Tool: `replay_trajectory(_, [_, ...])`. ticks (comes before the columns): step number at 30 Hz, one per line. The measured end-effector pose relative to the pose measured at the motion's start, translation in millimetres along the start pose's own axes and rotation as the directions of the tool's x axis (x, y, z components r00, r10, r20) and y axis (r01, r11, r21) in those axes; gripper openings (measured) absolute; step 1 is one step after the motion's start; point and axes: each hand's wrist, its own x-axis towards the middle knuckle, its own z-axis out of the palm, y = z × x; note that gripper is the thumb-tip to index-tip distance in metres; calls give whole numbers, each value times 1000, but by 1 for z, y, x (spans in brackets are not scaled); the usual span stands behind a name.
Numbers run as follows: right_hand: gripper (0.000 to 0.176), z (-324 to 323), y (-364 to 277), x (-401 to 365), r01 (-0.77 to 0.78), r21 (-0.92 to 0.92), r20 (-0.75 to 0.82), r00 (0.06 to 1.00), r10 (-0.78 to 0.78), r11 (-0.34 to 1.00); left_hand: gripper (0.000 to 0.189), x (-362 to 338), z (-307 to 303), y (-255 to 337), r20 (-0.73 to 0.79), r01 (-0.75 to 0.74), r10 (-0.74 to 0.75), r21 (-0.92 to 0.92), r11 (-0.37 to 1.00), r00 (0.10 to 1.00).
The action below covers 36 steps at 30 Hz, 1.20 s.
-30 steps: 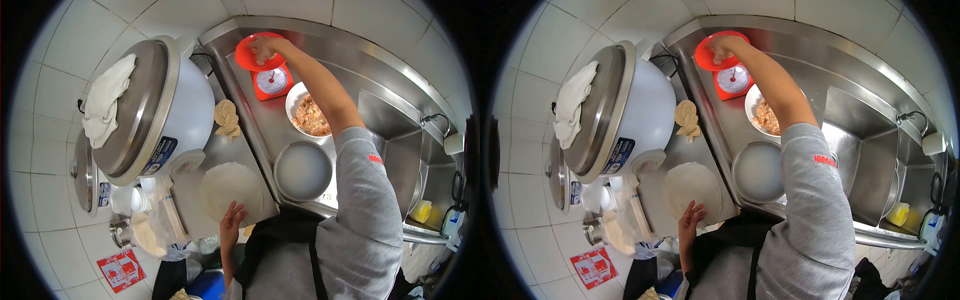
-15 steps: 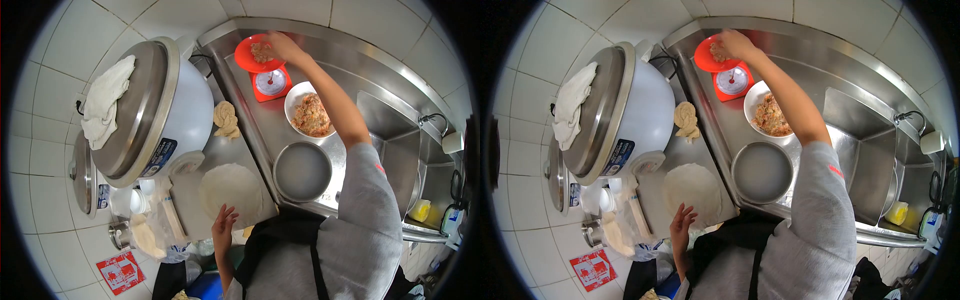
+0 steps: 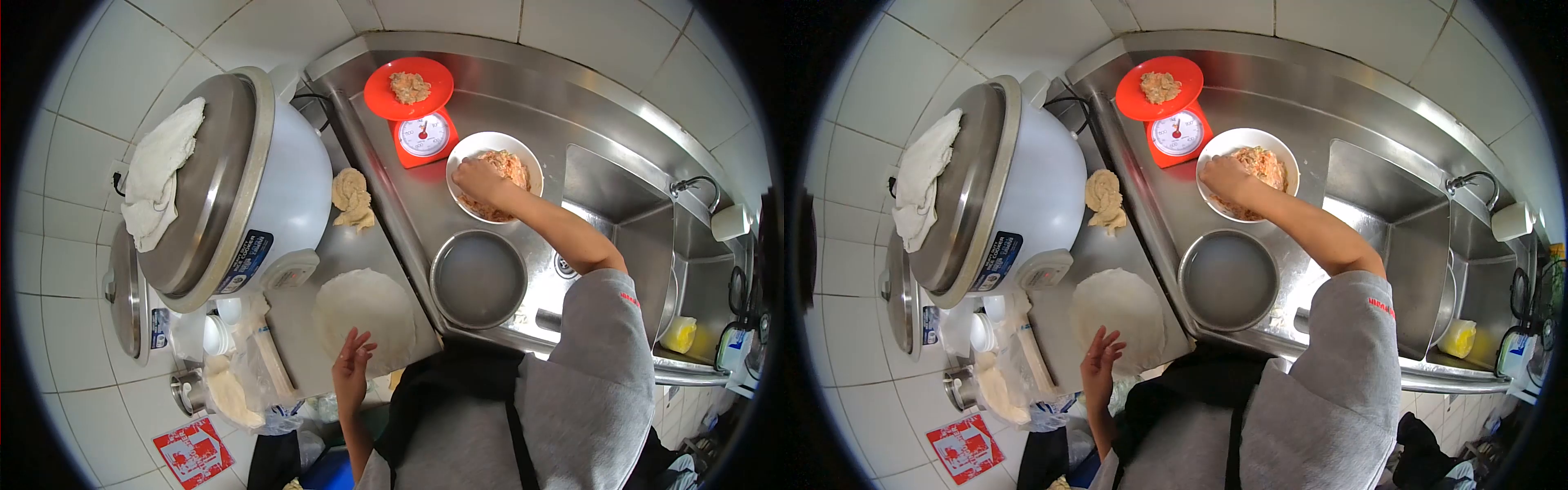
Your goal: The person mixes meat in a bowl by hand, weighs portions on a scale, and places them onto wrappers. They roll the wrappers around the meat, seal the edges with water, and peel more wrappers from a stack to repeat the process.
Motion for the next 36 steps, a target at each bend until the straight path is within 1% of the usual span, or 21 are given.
replay_trajectory(3, [16, -5, 7, 5, 14, 9, -18, 1000, -13, 1000, 44, -4, -3, -2, -11, 14, -14, 20, 1000, 1000])
replay_trajectory(4, [13, -11, 14, 1, -39, 193, -58, 997, 52, 980, 44, -6, -4, -4, -22, 18, -17, 7, 1000, 1000])
replay_trajectory(5, [10, -19, 24, 0, -84, 370, -84, 989, 123, 925, 44, -8, -5, -5, -32, 20, -20, -8, 1000, 999])
replay_trajectory(6, [8, -37, 34, 0, -93, 504, -34, 991, 127, 859, 44, -10, -5, -5, -38, 22, -23, -12, 1000, 999])
replay_trajectory(7, [11, -47, 47, 5, -68, 562, -37, 993, 108, 824, 44, -11, -6, -5, -46, 24, -24, -13, 1000, 999])
replay_trajectory(9, [17, -91, 54, 9, -32, 581, -184, 968, 170, 813, 43, -11, -7, -6, -54, 22, -23, -21, 1000, 998])
replay_trajectory(10, [17, -95, 56, 22, 49, 604, -347, 915, 207, 796, 44, -10, -7, -6, -49, 21, -22, -20, 1000, 999])
replay_trajectory(11, [18, -99, 60, 38, 134, 612, -497, 832, 247, 780, 44, -10, -7, -6, -43, 19, -20, -17, 1000, 999])
replay_trajectory(13, [18, -105, 69, 83, 148, 666, -523, 792, 316, 731, 44, -7, -4, -4, -39, 7, -7, -18, 1000, 999])
replay_trajectory(14, [18, -103, 72, 101, 152, 662, -528, 789, 313, 734, 44, -6, -4, -3, -35, -1, 1, -15, 1000, 999])
replay_trajectory(16, [20, -95, 75, 132, 148, 894, -336, 846, 415, 422, 44, -6, -2, 0, -46, -14, 13, -23, 1000, 999])
replay_trajectory(17, [20, -87, 77, 143, 155, 892, -343, 845, 411, 425, 45, -7, -2, 0, -56, -17, 15, -29, 999, 998])
replay_trajectory(19, [21, -72, 83, 157, 32, 821, -365, 798, 479, 570, 45, -11, -4, -4, -86, -5, 2, -40, 999, 996])
replay_trajectory(20, [21, -66, 88, 158, 36, 822, -364, 802, 475, 569, 44, -15, -6, -7, -108, 14, -19, -51, 999, 994])
replay_trajectory(22, [24, -62, 92, 149, 122, 911, -328, 794, 512, 395, 45, -21, -14, -18, -123, 12, -19, -55, 998, 992])
replay_trajectory(23, [24, -64, 93, 140, 94, 934, -278, 795, 538, 344, 45, -23, -17, -21, -133, 8, -15, -59, 998, 991])
replay_trajectory(26, [21, -78, 94, 116, 17, 935, -225, 799, 557, 355, 43, -26, -22, -19, -163, 2, -7, -30, 1000, 987])
replay_trajectory(27, [21, -79, 96, 115, 16, 934, -228, 795, 562, 356, 43, -23, -23, -18, -158, -1, -3, -29, 1000, 987])
replay_trajectory(29, [26, -79, 102, 110, -17, 965, -145, 799, 583, 263, 43, -21, -26, -17, -144, -12, 9, -19, 1000, 990])
replay_trajectory(33, [28, -77, 106, 102, 0, 972, -139, 806, 576, 234, 45, -13, -24, -8, -113, 8, -10, -22, 1000, 994])
replay_trajectory(36, [30, -74, 107, 103, -1, 971, -136, 820, 556, 239, 45, -11, -23, -7, -84, -12, 11, -7, 1000, 996])
